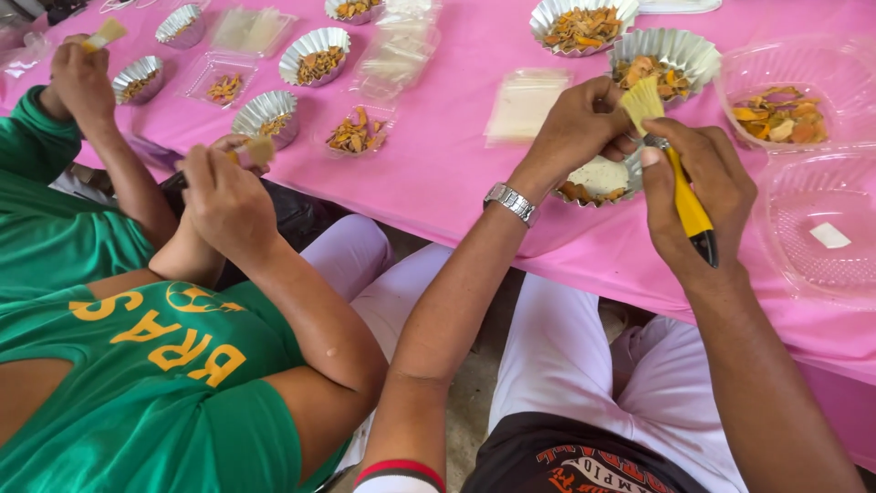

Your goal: The person uses a small brush to gently sweep dried food pieces inside a paper cupcake liner placed on a pink tablecloth. They repeatedly brush the contents while occasionally adjusting the liner with their other hand. A second person performs a similar brushing action on adjacent liners.

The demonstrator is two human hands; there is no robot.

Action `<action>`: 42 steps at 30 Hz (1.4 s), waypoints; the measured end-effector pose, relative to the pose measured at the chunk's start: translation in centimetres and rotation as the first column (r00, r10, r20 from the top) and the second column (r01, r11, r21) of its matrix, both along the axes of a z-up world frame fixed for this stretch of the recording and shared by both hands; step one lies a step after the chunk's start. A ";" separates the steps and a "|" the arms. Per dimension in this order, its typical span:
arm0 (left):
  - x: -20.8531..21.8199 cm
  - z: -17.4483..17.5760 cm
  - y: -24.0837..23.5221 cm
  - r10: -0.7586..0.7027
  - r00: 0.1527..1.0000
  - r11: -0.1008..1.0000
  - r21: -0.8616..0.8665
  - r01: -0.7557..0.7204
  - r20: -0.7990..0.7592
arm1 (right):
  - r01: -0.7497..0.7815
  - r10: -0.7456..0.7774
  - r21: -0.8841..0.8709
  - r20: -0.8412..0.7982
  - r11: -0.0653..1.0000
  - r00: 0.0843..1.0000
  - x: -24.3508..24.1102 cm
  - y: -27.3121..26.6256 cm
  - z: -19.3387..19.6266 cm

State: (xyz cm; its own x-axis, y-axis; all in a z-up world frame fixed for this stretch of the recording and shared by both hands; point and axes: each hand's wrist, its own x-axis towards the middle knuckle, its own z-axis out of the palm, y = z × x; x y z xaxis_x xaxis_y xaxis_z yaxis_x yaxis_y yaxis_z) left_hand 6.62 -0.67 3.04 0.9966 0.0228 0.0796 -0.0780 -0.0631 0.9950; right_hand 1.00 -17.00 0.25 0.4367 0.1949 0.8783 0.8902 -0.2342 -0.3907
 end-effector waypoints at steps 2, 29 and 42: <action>0.0 -0.4 0.1 -0.028 0.999 0.998 -0.052 0.029 0.024 | 0.010 -0.010 -0.011 -0.001 1.000 1.000 0.3 -0.1 -0.5; -1.8 -1.8 2.1 0.055 0.993 0.991 -0.125 -0.042 0.103 | 0.077 -0.011 0.172 -0.356 0.982 0.934 0.3 -0.2 -1.6; -2.3 -1.7 2.7 0.136 0.980 0.988 -0.089 -0.125 0.144 | 0.018 0.206 0.430 -0.468 0.902 0.859 2.4 -1.7 -2.3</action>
State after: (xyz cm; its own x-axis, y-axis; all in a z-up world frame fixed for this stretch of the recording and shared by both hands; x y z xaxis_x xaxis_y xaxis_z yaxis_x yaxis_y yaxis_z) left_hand 4.28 2.04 1.31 0.9616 0.1639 0.2199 -0.2222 -0.0045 0.9750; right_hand 3.43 -18.71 -2.01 0.8275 -0.0662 0.5575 0.5613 0.1200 -0.8189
